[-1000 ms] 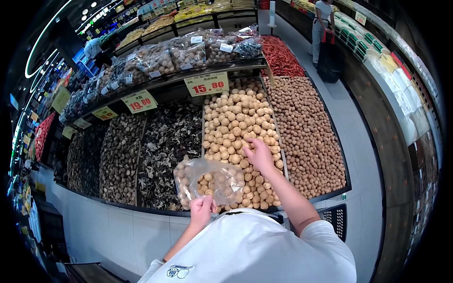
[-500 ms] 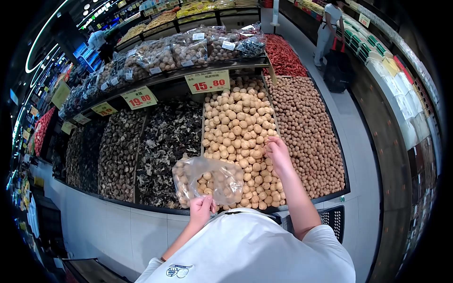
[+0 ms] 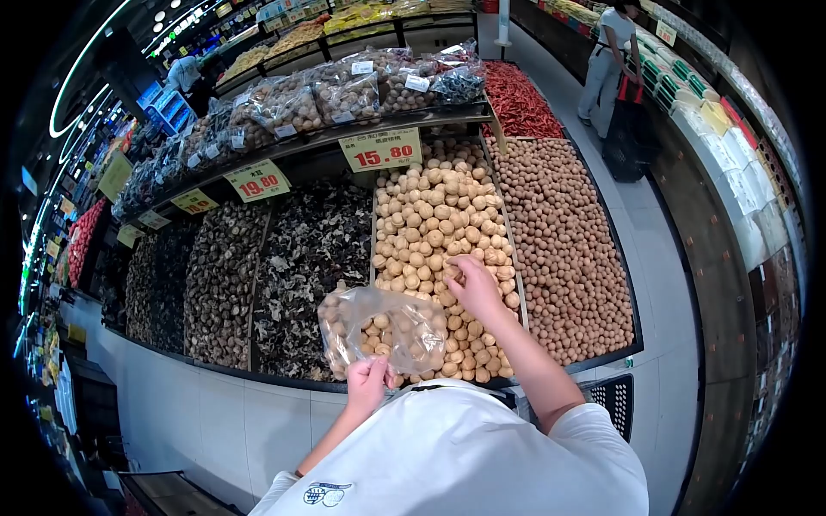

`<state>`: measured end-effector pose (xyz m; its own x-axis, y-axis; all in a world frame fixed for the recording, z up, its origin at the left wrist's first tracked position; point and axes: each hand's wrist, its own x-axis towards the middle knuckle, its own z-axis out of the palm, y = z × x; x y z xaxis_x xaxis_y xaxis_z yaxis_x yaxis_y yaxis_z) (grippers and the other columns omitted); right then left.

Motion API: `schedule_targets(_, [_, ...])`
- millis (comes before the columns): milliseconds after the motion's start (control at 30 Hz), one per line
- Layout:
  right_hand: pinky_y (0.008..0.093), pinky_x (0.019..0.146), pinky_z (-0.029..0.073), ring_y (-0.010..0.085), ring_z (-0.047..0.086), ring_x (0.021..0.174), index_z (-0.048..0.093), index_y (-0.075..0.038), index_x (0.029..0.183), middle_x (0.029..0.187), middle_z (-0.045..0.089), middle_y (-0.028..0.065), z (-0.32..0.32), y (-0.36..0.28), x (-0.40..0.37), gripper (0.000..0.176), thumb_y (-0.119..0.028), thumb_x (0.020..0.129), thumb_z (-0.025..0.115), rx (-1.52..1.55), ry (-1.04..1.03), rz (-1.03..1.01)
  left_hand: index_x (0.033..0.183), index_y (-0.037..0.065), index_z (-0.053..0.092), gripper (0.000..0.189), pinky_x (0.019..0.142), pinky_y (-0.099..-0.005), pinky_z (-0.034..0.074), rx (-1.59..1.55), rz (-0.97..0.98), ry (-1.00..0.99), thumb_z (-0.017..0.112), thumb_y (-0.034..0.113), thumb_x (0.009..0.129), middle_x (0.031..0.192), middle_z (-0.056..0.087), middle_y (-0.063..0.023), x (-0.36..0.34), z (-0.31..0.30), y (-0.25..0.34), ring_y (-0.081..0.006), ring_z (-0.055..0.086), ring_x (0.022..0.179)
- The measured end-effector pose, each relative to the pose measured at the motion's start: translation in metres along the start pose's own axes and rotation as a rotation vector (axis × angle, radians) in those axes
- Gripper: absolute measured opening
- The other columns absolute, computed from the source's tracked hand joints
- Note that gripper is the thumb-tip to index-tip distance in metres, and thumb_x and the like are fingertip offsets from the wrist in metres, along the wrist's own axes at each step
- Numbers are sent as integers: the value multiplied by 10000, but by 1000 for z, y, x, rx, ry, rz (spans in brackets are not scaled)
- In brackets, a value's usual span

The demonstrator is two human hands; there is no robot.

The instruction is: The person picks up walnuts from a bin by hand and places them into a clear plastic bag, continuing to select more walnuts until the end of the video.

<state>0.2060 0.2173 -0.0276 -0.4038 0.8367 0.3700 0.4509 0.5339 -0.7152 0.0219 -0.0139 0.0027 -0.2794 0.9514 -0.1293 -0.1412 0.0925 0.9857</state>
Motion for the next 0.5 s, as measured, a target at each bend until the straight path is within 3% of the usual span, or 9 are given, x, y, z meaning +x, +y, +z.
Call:
schedule_targets(33, [393,960,493,347,612,1098,628,-27,1158,1157,649,149,2,-4,1,335,-74,841,726,10,-63,9,731,-22,612,371,511,-235,425,-5,4,-2,514,149,1045,641,600,-45,0,0,-1,-92,553,539])
schedule_targets(267, [386,999,479,351,599,1108,629,-26,1163,1206,616,153,12,-11,-11,315,-59,859,704,50,5,-47,740,-28,623,365,514,-236,427,-6,-9,4,511,139,1045,666,610,-50,-2,-2,-4,-93,554,543])
schedule_targets(500, [279,802,529,204,657,915,643,8,1108,1060,631,114,2,-7,-56,225,-12,885,673,270,38,165,737,-25,623,356,514,-232,421,-14,3,15,527,135,1039,642,597,-29,-2,-1,-5,-78,548,547])
